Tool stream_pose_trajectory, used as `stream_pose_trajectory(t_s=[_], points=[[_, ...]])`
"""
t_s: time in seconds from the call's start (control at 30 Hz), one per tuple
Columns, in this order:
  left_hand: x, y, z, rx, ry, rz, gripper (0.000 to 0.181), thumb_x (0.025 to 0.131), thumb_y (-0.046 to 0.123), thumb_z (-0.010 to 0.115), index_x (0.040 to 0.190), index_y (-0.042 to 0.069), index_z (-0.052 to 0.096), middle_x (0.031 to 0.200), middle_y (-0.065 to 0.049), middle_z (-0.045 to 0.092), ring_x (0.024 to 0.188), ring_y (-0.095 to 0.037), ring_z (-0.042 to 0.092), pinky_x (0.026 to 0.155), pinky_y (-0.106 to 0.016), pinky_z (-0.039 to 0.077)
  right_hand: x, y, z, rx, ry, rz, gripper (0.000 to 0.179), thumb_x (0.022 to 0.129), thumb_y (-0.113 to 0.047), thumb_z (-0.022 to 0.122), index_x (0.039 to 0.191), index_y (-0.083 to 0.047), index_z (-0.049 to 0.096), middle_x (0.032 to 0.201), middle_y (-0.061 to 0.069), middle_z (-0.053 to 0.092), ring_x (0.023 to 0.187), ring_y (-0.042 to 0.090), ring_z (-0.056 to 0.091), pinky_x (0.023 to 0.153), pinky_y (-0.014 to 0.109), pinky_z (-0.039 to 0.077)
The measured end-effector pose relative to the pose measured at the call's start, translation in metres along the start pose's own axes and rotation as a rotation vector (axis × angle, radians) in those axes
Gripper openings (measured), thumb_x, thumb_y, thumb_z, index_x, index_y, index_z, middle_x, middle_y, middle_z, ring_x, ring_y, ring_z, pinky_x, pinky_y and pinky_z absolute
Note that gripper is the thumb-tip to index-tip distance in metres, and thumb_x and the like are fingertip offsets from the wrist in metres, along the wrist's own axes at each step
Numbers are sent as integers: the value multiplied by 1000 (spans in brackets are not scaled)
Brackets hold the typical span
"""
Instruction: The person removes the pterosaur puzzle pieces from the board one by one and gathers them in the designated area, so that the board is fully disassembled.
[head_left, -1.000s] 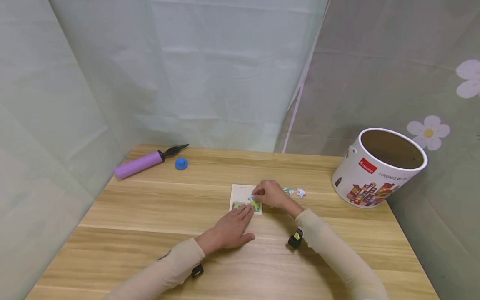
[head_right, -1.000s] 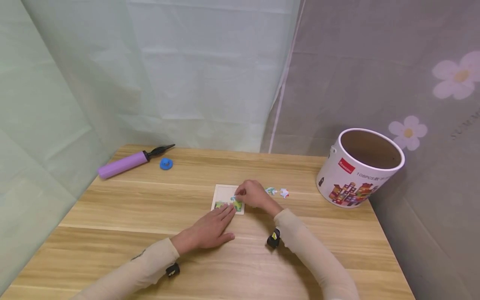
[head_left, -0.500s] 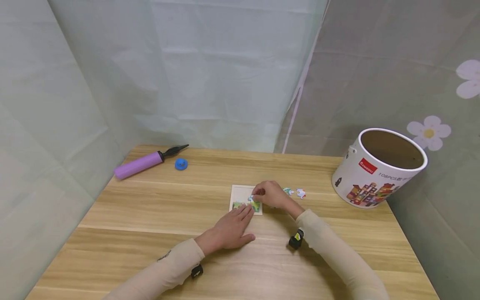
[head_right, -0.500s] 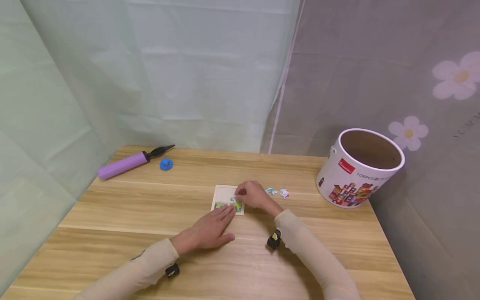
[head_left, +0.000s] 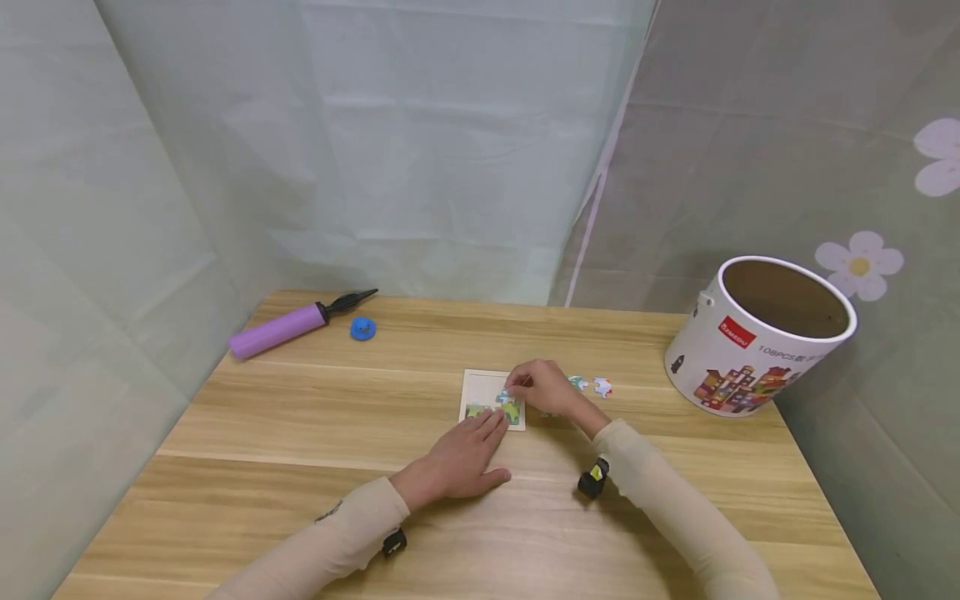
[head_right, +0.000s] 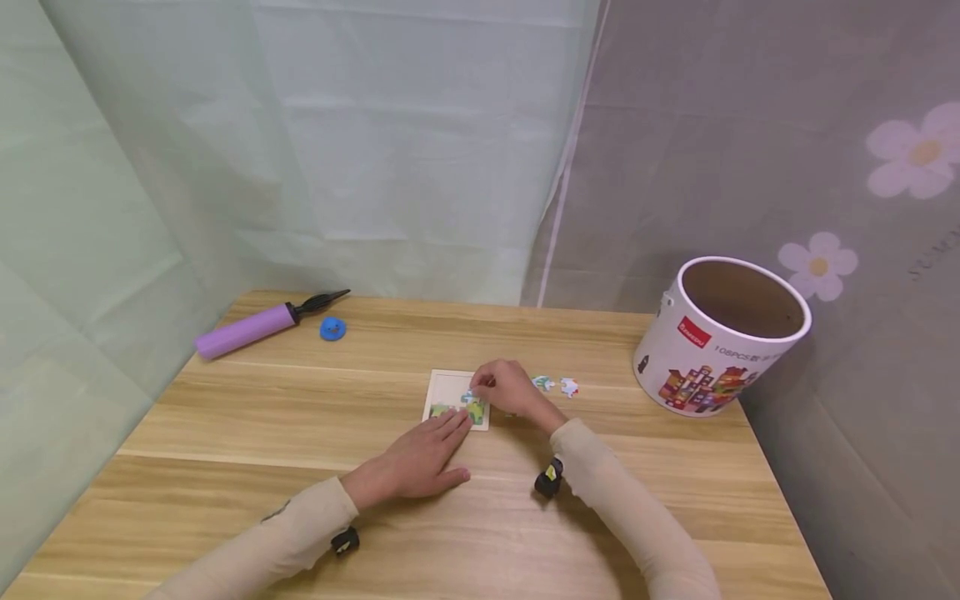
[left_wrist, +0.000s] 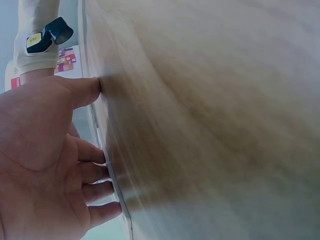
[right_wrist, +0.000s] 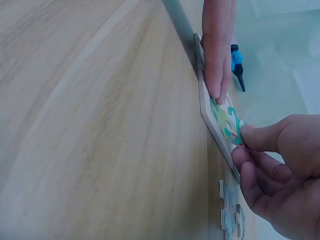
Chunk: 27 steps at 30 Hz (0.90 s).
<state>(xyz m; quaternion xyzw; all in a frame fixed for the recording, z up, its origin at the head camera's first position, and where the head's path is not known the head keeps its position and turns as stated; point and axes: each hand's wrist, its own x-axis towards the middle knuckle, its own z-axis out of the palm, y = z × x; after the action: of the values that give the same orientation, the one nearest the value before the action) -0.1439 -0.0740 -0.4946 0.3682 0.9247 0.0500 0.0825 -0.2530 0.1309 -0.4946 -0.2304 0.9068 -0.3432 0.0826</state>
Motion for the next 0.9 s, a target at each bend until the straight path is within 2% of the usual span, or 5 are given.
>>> stream_pose_trajectory(t_s=[0.47, 0.9], points=[[0, 2, -3, 3, -14, -8, 77, 104, 49, 50, 156, -5, 34, 165, -20, 30, 153, -35, 28, 124, -44, 27, -1, -1, 2, 14, 1, -21, 12, 98, -11, 70, 87, -17, 73, 86, -5, 69, 82, 11, 62, 80, 32, 54], [0, 3, -5, 6, -18, -8, 77, 104, 49, 51, 156, -5, 35, 164, -21, 31, 153, -35, 29, 124, -43, 27, -1, 1, 4, 36, 50, -3, 13, 98, -9, 68, 87, -15, 72, 85, -3, 69, 82, 12, 62, 79, 33, 54]])
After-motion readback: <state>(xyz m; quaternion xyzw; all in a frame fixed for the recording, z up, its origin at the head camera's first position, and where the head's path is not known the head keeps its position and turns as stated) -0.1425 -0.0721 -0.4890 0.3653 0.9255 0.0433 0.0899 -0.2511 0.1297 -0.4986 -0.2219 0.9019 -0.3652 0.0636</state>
